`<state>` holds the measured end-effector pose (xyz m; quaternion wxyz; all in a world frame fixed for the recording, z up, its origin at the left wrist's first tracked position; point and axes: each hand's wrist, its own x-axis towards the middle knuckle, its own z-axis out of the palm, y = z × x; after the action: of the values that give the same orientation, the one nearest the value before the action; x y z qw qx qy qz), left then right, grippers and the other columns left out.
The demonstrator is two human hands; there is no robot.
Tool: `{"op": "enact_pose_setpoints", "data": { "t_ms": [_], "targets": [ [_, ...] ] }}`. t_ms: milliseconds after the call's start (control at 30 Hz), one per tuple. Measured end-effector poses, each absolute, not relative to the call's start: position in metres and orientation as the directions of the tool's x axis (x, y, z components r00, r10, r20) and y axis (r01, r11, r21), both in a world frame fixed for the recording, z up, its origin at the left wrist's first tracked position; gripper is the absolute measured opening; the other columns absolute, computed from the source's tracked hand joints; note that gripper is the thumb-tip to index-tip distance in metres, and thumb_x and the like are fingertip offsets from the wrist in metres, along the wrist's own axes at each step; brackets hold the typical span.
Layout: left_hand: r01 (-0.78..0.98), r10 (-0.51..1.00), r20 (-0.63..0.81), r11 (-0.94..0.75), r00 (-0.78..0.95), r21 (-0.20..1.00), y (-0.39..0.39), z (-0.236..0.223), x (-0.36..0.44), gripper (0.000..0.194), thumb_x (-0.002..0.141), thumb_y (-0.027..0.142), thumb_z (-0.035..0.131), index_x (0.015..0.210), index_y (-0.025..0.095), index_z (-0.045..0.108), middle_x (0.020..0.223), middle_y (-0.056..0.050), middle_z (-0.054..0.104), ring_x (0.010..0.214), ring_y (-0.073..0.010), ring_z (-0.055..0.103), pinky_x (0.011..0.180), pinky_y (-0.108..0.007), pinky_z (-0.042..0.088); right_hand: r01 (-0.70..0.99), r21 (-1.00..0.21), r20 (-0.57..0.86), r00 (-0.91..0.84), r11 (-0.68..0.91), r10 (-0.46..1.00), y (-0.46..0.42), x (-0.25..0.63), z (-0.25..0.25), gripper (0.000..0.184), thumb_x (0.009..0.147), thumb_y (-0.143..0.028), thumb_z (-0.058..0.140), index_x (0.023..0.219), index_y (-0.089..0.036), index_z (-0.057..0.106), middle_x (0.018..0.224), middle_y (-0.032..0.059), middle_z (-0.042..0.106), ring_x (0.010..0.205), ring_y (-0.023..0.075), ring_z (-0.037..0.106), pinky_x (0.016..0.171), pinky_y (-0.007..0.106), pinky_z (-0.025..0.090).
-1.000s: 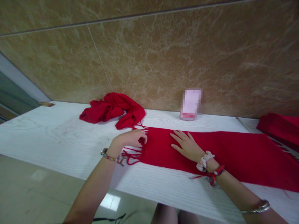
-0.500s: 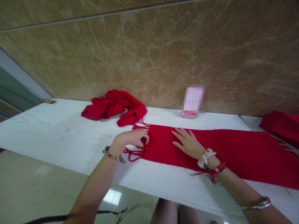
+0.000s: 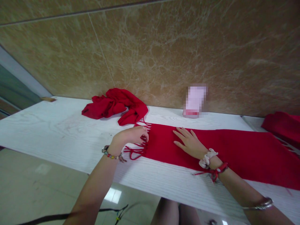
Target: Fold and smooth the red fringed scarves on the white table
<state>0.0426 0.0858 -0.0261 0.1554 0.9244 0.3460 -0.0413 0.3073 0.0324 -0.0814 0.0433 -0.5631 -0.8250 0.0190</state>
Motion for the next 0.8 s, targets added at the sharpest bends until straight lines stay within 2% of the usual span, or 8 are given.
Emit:
{"op": "enact_pose_setpoints", "data": {
  "t_ms": [67, 167, 267, 367, 467, 567, 667, 800],
  "targets": [
    [0.749, 0.709, -0.241, -0.635, 0.662, 0.188, 0.086, -0.029, 0.042, 0.019, 0.062, 0.006, 0.054, 0.069, 0.020, 0.065, 0.076, -0.001, 0.064, 0.072, -0.0149, 0.056, 0.066, -0.021, 0.042, 0.927, -0.080, 0.044, -0.363, 0.365, 0.931, 0.033, 0.307, -0.082, 0.051, 0.088, -0.044, 0.028, 0.132, -0.020, 0.036, 0.139, 0.0095, 0.033, 0.128, 0.0267, 0.025, 0.100, 0.053, 0.024],
    [0.917, 0.895, -0.213, -0.400, 0.391, 0.001, 0.090, -0.027, 0.024, 0.017, 0.064, 0.007, 0.049, 0.061, 0.016, 0.063, 0.066, -0.003, 0.062, 0.066, -0.0163, 0.056, 0.057, -0.023, 0.040, 0.925, -0.075, 0.059, -0.369, 0.373, 0.927, 0.033, 0.308, -0.082, 0.050, 0.088, -0.044, 0.028, 0.131, -0.021, 0.037, 0.139, 0.0088, 0.033, 0.128, 0.0268, 0.026, 0.100, 0.054, 0.024],
    [0.962, 0.951, -0.196, -0.259, 0.239, -0.083, 0.094, -0.022, 0.011, 0.018, 0.065, 0.006, 0.046, 0.064, 0.014, 0.063, 0.065, -0.006, 0.062, 0.065, -0.0175, 0.057, 0.055, -0.024, 0.040, 0.925, -0.072, 0.055, -0.370, 0.373, 0.927, 0.033, 0.308, -0.083, 0.050, 0.088, -0.044, 0.028, 0.131, -0.021, 0.037, 0.139, 0.0086, 0.033, 0.128, 0.0267, 0.025, 0.100, 0.053, 0.024],
    [0.918, 0.911, -0.118, -0.396, 0.395, 0.019, 0.092, -0.017, 0.019, 0.022, 0.066, 0.005, 0.047, 0.076, 0.015, 0.064, 0.079, -0.005, 0.063, 0.077, -0.0171, 0.057, 0.065, -0.023, 0.042, 0.926, -0.079, 0.054, -0.367, 0.370, 0.929, 0.033, 0.308, -0.082, 0.050, 0.088, -0.044, 0.028, 0.131, -0.021, 0.037, 0.139, 0.0088, 0.033, 0.128, 0.0266, 0.024, 0.100, 0.053, 0.024],
    [0.698, 0.689, -0.134, -0.676, 0.712, 0.235, 0.085, -0.018, 0.040, 0.021, 0.068, 0.007, 0.051, 0.082, 0.018, 0.063, 0.086, -0.002, 0.062, 0.082, -0.0145, 0.056, 0.073, -0.021, 0.041, 0.924, -0.081, 0.070, -0.368, 0.373, 0.927, 0.032, 0.307, -0.082, 0.049, 0.088, -0.044, 0.028, 0.130, -0.022, 0.038, 0.139, 0.0085, 0.033, 0.128, 0.0264, 0.025, 0.099, 0.053, 0.025],
    [0.534, 0.494, -0.202, -0.769, 0.845, 0.351, 0.078, -0.024, 0.053, 0.020, 0.065, 0.008, 0.056, 0.082, 0.018, 0.062, 0.085, 0.000, 0.061, 0.080, -0.0139, 0.055, 0.073, -0.021, 0.042, 0.925, -0.073, 0.065, -0.369, 0.373, 0.927, 0.032, 0.307, -0.082, 0.049, 0.088, -0.043, 0.028, 0.131, -0.021, 0.038, 0.139, 0.0090, 0.032, 0.128, 0.0263, 0.025, 0.100, 0.053, 0.024],
    [0.556, 0.517, -0.205, -0.786, 0.831, 0.269, 0.076, -0.030, 0.042, 0.018, 0.066, 0.007, 0.053, 0.079, 0.017, 0.061, 0.082, -0.001, 0.060, 0.080, -0.0155, 0.054, 0.074, -0.023, 0.041, 0.923, -0.078, 0.075, -0.373, 0.378, 0.925, 0.032, 0.307, -0.083, 0.049, 0.088, -0.043, 0.028, 0.131, -0.021, 0.038, 0.139, 0.0091, 0.033, 0.128, 0.0264, 0.026, 0.099, 0.053, 0.025],
    [0.717, 0.698, -0.197, -0.695, 0.688, 0.043, 0.082, -0.028, -0.007, 0.019, 0.069, 0.003, 0.047, 0.074, 0.015, 0.061, 0.079, -0.004, 0.061, 0.080, -0.0172, 0.054, 0.076, -0.027, 0.041, 0.920, -0.080, 0.092, -0.376, 0.383, 0.922, 0.032, 0.308, -0.083, 0.048, 0.087, -0.043, 0.028, 0.130, -0.022, 0.038, 0.138, 0.0095, 0.034, 0.127, 0.0267, 0.027, 0.098, 0.054, 0.025]
  ]
}}
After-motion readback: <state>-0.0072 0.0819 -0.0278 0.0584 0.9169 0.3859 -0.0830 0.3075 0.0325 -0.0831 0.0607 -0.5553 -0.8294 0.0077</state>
